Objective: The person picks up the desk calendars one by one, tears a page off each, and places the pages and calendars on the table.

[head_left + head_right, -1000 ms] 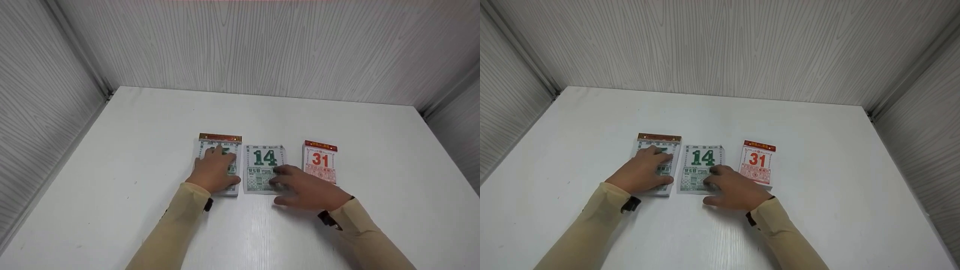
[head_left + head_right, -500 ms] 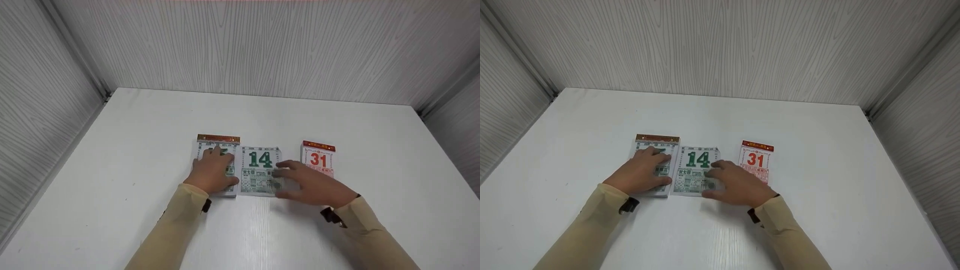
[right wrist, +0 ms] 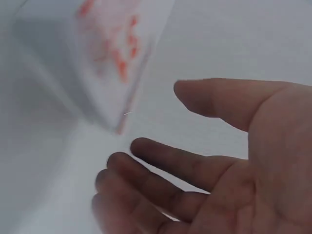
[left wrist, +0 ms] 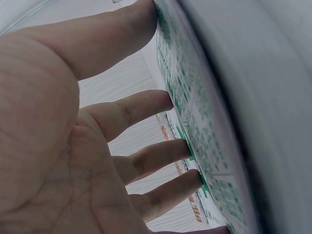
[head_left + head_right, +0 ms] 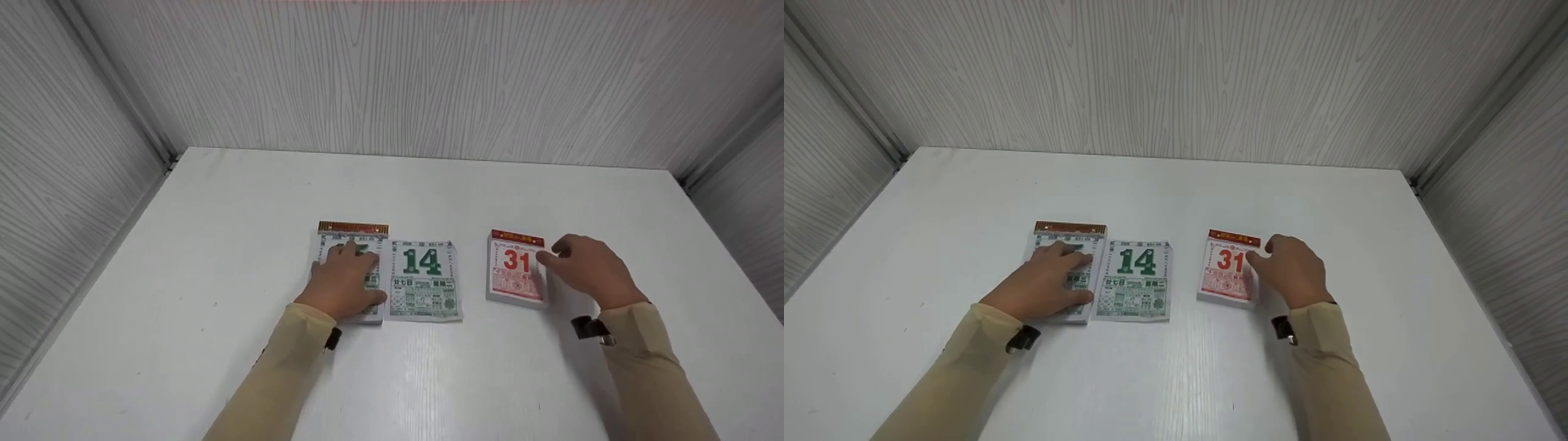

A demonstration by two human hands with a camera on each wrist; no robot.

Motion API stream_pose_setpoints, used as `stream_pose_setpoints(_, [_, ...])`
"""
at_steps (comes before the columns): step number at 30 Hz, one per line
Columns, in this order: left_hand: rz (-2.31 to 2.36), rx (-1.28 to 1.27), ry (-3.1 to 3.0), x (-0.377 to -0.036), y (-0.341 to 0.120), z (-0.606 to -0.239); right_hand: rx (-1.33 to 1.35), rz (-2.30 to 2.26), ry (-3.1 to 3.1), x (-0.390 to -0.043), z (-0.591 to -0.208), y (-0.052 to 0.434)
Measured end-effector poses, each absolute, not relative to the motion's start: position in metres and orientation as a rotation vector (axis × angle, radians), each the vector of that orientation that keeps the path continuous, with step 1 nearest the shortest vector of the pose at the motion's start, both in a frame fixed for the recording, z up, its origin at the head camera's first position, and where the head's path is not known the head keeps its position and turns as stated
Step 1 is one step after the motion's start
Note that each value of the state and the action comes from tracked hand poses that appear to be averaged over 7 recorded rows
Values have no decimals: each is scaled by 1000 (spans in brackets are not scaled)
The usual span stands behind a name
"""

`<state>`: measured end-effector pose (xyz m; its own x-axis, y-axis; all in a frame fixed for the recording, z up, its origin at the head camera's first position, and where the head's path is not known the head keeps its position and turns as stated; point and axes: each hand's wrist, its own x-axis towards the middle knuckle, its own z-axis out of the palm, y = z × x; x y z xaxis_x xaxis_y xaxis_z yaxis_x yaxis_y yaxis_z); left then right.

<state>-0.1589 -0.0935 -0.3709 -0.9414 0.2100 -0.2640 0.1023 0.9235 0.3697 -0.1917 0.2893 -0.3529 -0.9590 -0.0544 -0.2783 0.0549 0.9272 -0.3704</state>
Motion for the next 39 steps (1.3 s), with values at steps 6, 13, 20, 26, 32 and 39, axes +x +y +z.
stream_pose_setpoints(6, [504,222,2790,-158,-94,-370,67,-546,2658,-201,-371,293])
stream_pose_setpoints(13, [491,224,2801,-158,-92,-371,72,-625,2622,-202,-375,296])
stream_pose_setpoints(20, [492,222,2803,-159,-93,-371,78,-600,2667,-203,-378,291])
stream_pose_setpoints(26, [501,212,2799,-159,-90,-370,77,-643,2635,-204,-382,291])
stream_pose_setpoints(32, [522,192,2798,-160,-88,-371,94,-718,2572,-203,-383,292])
stream_pose_setpoints(39, [534,188,2783,-161,-89,-371,71,-729,2633,-199,-377,281])
